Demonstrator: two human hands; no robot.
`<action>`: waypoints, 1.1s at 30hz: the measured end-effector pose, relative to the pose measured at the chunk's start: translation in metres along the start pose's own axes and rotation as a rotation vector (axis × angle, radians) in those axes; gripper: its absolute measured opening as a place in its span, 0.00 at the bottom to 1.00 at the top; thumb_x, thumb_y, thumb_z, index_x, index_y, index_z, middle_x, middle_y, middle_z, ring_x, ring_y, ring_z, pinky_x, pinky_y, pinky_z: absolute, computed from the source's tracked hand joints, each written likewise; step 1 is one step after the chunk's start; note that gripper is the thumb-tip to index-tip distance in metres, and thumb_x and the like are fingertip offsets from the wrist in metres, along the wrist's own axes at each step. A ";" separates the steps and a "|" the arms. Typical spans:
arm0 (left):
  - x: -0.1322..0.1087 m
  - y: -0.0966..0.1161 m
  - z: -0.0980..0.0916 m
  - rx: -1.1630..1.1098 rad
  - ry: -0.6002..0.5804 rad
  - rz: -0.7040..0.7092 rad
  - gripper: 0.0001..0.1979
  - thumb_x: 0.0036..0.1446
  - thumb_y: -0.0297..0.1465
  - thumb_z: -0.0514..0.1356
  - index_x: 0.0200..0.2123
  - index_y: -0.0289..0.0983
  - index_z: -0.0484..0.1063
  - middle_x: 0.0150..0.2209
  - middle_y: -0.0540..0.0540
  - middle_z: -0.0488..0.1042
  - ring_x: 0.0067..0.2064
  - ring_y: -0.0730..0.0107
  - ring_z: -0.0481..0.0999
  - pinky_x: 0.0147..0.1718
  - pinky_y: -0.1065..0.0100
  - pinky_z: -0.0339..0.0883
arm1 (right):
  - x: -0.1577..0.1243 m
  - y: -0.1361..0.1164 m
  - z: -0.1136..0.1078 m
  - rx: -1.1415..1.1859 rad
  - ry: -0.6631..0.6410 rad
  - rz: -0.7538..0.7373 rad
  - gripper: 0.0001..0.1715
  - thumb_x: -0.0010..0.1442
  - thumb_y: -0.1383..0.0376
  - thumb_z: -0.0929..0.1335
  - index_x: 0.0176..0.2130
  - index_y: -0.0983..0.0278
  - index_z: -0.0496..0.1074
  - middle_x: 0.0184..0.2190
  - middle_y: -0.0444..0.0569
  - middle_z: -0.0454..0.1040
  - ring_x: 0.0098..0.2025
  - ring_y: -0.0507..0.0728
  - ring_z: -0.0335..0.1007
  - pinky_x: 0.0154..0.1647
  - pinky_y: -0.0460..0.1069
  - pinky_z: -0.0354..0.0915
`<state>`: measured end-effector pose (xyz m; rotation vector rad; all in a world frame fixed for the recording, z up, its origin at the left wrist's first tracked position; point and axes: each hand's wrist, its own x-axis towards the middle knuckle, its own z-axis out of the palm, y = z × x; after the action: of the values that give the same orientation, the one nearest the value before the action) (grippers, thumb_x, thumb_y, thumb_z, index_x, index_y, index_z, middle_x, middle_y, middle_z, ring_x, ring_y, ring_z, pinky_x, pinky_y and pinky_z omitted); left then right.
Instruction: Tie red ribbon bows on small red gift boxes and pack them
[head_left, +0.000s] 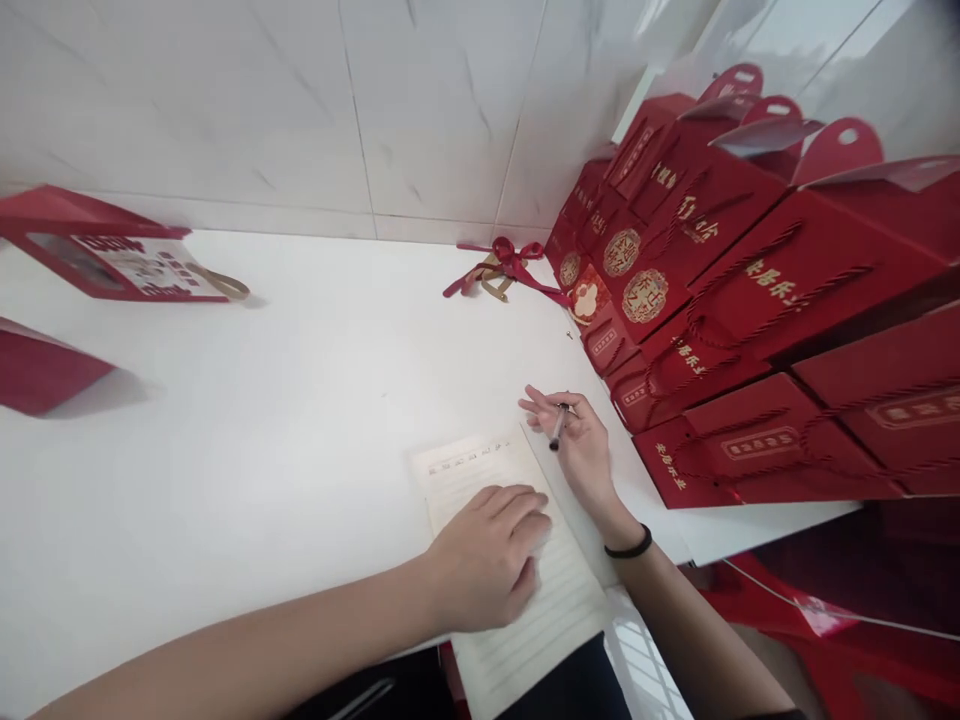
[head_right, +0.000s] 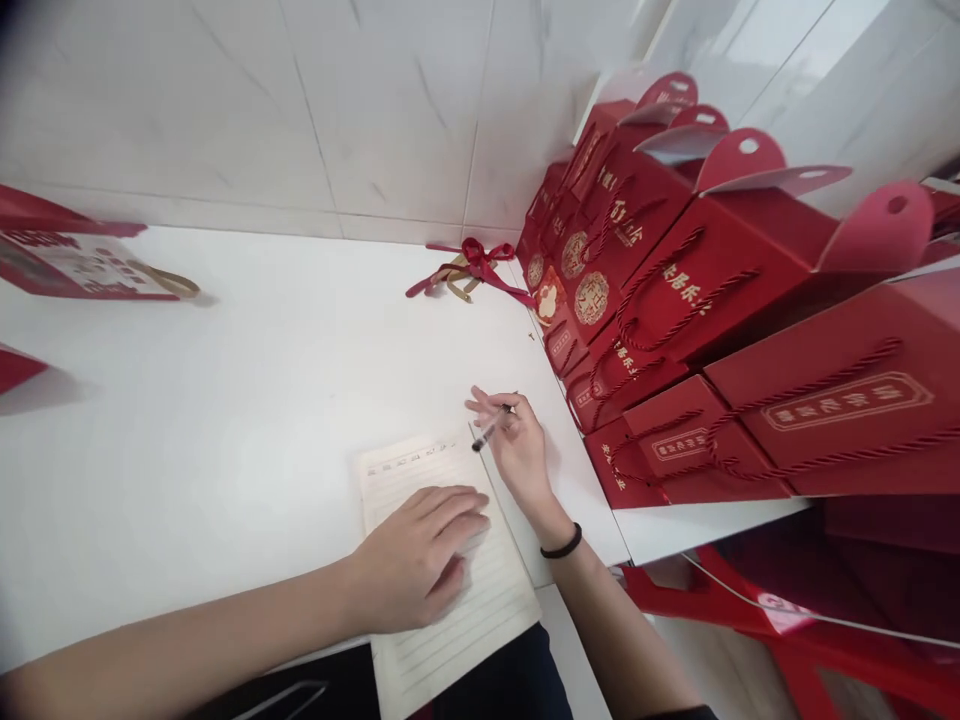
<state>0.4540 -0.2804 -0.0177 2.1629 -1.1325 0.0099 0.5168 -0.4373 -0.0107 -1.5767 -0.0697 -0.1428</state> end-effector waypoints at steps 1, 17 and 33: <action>0.000 0.000 0.000 0.026 -0.026 -0.021 0.18 0.54 0.28 0.51 0.49 0.32 0.65 0.55 0.37 0.66 0.57 0.54 0.62 0.54 0.55 0.59 | -0.001 0.000 0.001 -0.053 0.031 0.026 0.14 0.57 0.55 0.67 0.35 0.62 0.62 0.42 0.53 0.76 0.39 0.57 0.74 0.40 0.53 0.69; -0.001 0.004 -0.004 0.156 -0.167 -0.081 0.23 0.59 0.37 0.48 0.56 0.35 0.59 0.62 0.41 0.57 0.65 0.45 0.46 0.62 0.45 0.40 | 0.006 0.005 0.014 -0.197 0.128 0.182 0.17 0.54 0.56 0.69 0.28 0.62 0.60 0.18 0.41 0.70 0.19 0.50 0.66 0.19 0.43 0.61; 0.000 0.003 -0.003 0.135 -0.159 -0.085 0.24 0.59 0.37 0.49 0.57 0.34 0.59 0.62 0.40 0.57 0.65 0.45 0.45 0.62 0.45 0.40 | 0.005 0.008 0.011 -0.497 0.038 0.066 0.19 0.54 0.61 0.64 0.18 0.62 0.53 0.13 0.37 0.57 0.17 0.48 0.58 0.22 0.44 0.56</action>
<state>0.4527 -0.2796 -0.0138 2.3650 -1.1556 -0.1299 0.5238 -0.4264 -0.0178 -2.0691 0.0526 -0.1455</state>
